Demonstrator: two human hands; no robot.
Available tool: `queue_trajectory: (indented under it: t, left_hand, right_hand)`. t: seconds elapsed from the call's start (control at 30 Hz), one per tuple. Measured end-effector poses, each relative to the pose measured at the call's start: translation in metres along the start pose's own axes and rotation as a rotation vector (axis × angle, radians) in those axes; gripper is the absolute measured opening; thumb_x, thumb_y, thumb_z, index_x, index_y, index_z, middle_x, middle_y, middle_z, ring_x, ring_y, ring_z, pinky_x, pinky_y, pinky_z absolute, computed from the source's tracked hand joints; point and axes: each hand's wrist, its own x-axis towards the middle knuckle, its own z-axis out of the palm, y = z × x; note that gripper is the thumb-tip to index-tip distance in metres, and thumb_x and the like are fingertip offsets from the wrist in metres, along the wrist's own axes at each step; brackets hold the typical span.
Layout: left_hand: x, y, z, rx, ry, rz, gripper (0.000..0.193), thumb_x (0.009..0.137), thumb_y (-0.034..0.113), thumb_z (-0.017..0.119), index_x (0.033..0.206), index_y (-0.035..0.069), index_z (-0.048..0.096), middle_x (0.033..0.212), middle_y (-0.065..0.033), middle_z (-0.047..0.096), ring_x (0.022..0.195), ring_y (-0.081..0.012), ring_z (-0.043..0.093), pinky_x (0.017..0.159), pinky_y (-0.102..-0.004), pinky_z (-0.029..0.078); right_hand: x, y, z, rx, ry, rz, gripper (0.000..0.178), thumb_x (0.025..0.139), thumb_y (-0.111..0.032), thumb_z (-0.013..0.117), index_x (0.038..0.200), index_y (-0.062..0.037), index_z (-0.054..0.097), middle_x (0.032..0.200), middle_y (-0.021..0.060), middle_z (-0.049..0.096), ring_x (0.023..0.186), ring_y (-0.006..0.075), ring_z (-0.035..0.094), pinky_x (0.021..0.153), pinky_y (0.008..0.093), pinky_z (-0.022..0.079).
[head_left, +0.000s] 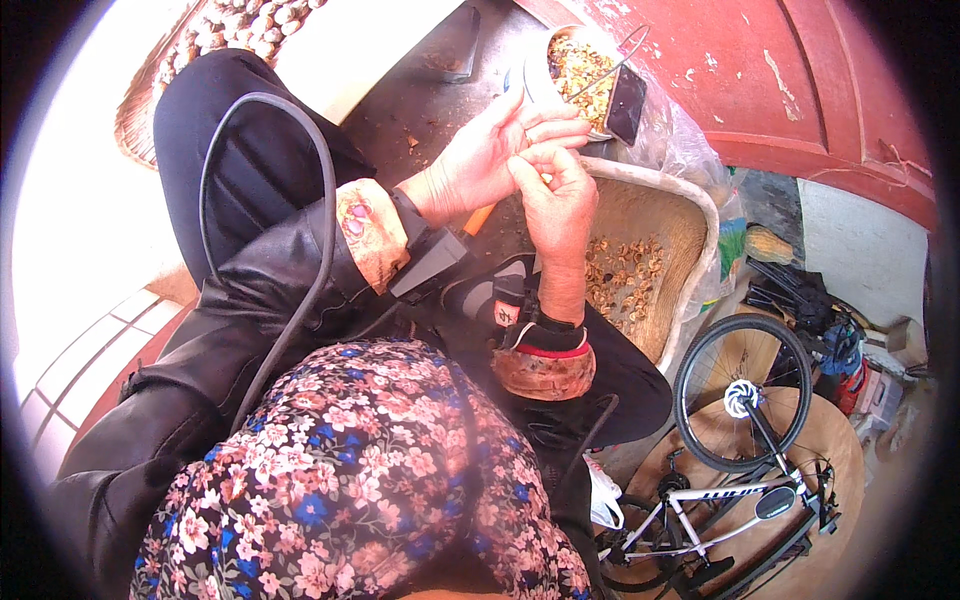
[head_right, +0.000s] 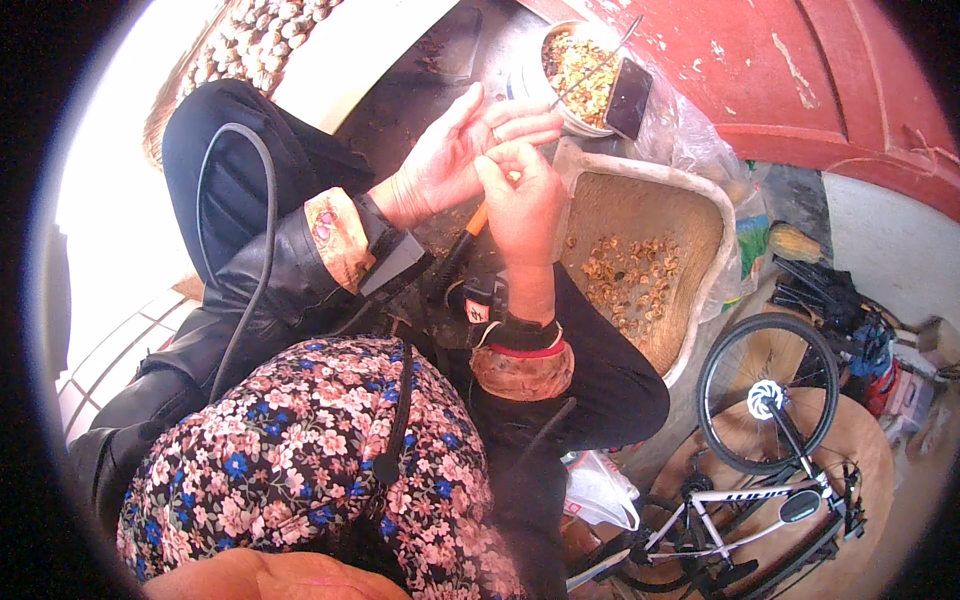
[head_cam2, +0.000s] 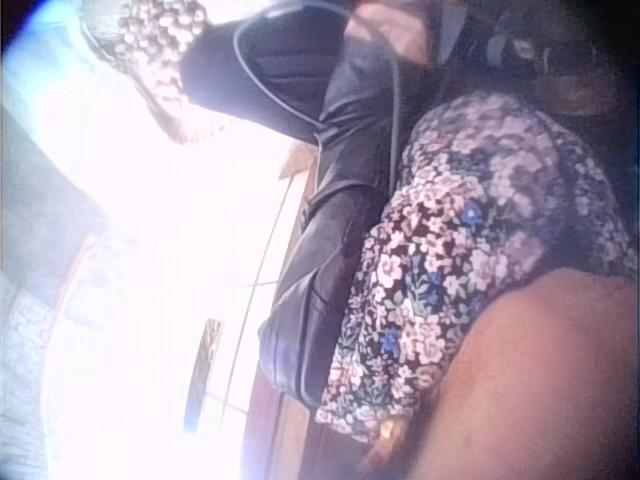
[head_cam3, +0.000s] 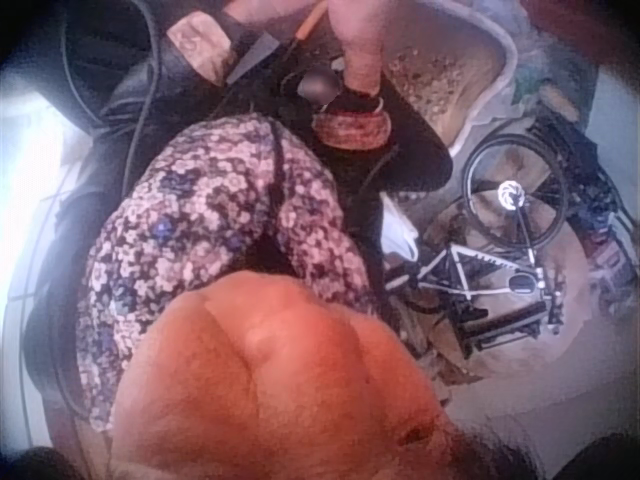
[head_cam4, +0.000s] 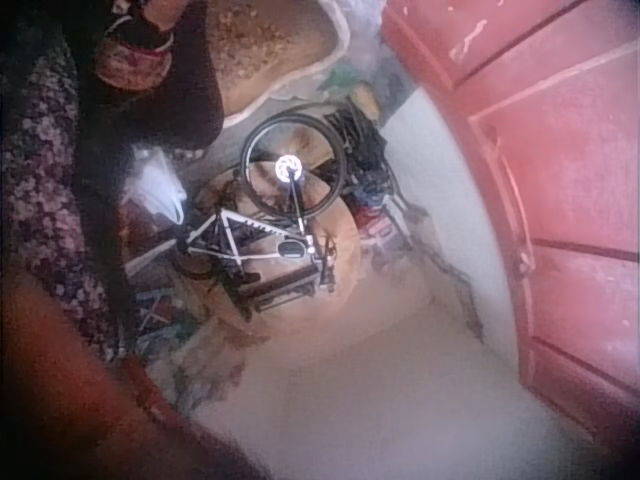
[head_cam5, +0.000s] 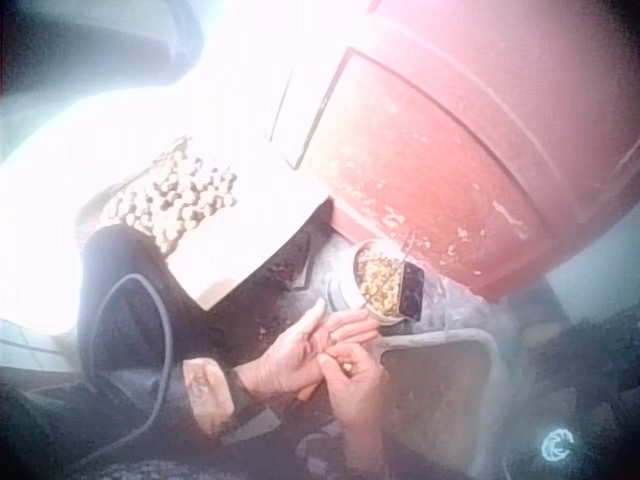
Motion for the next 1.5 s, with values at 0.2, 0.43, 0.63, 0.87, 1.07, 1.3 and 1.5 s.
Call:
queue_trajectory:
  t: [0.2,0.43,0.63,0.87,1.07,1.3,1.5]
  left_hand:
    - [-0.001,0.002,0.008,-0.059,-0.029,0.010,0.066,0.093,0.048,0.026,0.130,-0.007,0.031,0.136,-0.0236,0.033,0.128,-0.0307,0.033,0.107,-0.0398,0.024]
    - [-0.001,0.004,0.006,-0.058,-0.088,-0.011,0.065,0.093,0.047,0.027,0.130,-0.006,0.032,0.134,-0.0241,0.035,0.126,-0.0299,0.036,0.106,-0.0402,0.026]
    - [-0.004,-0.013,-0.037,0.369,0.446,-0.058,0.048,0.093,0.041,0.038,0.113,-0.001,0.051,0.109,-0.0135,0.058,0.102,-0.0220,0.055,0.088,-0.0338,0.043]
    - [-0.029,-0.050,-0.077,0.862,0.540,-0.571,0.038,0.085,0.042,0.051,0.104,0.010,0.056,0.093,-0.0005,0.057,0.082,-0.0142,0.055,0.065,-0.0270,0.040]
    - [-0.037,-0.060,-0.081,1.028,0.337,-0.816,0.038,0.085,0.042,0.051,0.107,0.011,0.055,0.094,-0.0020,0.055,0.082,-0.0129,0.053,0.064,-0.0235,0.041]
    - [-0.040,-0.059,-0.089,1.058,0.312,-0.889,0.041,0.085,0.042,0.050,0.110,0.009,0.054,0.095,-0.0043,0.055,0.083,-0.0141,0.055,0.067,-0.0268,0.044]
    - [-0.045,-0.060,-0.114,1.041,0.404,-0.932,0.037,0.084,0.040,0.052,0.102,0.008,0.056,0.086,-0.0034,0.057,0.077,-0.0130,0.056,0.063,-0.0262,0.045]
  right_hand:
    - [0.002,-0.013,-0.023,0.437,-0.163,0.186,0.001,0.084,-0.002,0.055,0.084,-0.0021,0.056,0.076,0.0018,0.057,0.056,0.0039,0.046,0.045,0.0184,0.036]
    - [0.004,-0.017,-0.047,0.782,-0.068,0.243,0.005,0.084,-0.001,0.053,0.089,-0.0021,0.054,0.071,0.0027,0.054,0.052,0.0065,0.047,0.043,0.0189,0.036]
    - [0.031,0.043,-0.059,1.154,-0.084,0.366,0.014,0.082,0.001,0.052,0.096,0.0003,0.055,0.082,0.0084,0.056,0.067,0.0135,0.052,0.057,0.0250,0.043]
    - [0.096,0.136,-0.061,1.228,0.232,0.531,0.013,0.079,-0.002,0.057,0.092,0.0016,0.056,0.083,0.0104,0.058,0.079,0.0210,0.056,0.075,0.0316,0.046]
    - [0.178,0.151,-0.079,0.497,0.305,0.503,0.034,0.076,-0.014,0.064,0.104,0.0042,0.055,0.098,0.0137,0.059,0.094,0.0241,0.057,0.083,0.0327,0.045]
    - [0.138,0.182,-0.050,-0.227,0.341,0.052,0.020,0.071,-0.011,0.065,0.089,-0.0022,0.065,0.078,0.0087,0.067,0.072,0.0183,0.064,0.070,0.0301,0.049]
    - [0.059,0.211,0.027,0.001,-0.070,0.233,0.006,0.069,-0.005,0.064,0.074,-0.0035,0.061,0.065,0.0092,0.061,0.062,0.0189,0.062,0.059,0.0339,0.049]
